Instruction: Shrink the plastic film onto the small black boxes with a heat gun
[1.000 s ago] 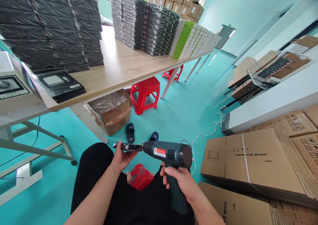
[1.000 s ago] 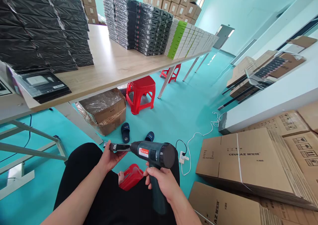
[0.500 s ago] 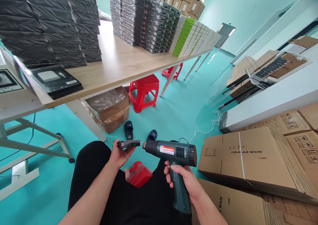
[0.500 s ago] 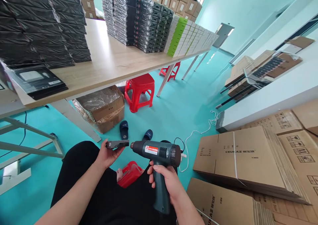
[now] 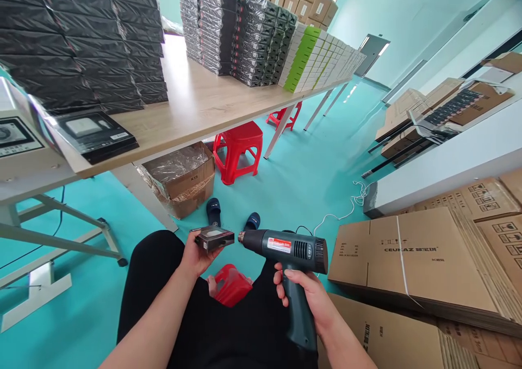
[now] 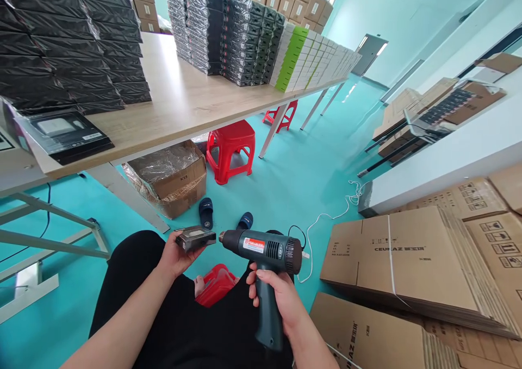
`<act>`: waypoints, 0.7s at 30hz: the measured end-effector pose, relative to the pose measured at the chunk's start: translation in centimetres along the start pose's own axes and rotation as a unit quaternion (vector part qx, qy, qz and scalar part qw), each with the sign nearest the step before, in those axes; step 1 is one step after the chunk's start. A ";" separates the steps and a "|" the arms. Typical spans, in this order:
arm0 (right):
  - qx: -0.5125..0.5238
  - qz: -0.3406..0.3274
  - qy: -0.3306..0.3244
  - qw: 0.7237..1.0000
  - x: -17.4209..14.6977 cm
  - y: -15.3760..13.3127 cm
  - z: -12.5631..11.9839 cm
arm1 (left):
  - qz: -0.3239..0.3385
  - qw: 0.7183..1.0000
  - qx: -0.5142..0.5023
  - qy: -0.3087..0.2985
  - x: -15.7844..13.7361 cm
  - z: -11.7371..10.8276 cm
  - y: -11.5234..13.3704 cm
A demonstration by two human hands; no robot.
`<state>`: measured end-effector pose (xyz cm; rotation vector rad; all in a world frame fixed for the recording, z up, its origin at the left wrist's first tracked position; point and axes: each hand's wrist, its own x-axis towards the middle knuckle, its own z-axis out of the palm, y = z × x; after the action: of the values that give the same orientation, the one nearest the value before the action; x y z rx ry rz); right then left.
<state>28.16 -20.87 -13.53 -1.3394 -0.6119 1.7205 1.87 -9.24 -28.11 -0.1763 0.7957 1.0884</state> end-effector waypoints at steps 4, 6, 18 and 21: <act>-0.007 0.018 0.001 1.000 -0.9 -0.6 -0.7 | 0.074 0.996 0.021 0.052 0.4 0.2 0.1; -0.009 0.029 -0.001 1.000 -1.5 -0.8 -0.9 | 0.110 0.991 0.015 0.081 0.8 0.0 0.2; -0.049 0.039 -0.042 0.997 -2.4 -0.1 -0.5 | 0.123 0.988 0.005 0.090 1.8 -0.8 0.1; -0.063 0.049 -0.063 0.995 -2.2 0.0 -0.3 | 0.121 0.988 -0.003 0.093 1.8 -0.9 0.1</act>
<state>28.65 -22.75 -12.43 -1.3743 -0.7490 1.8833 1.80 -8.33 -29.94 -0.1916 0.9999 1.3163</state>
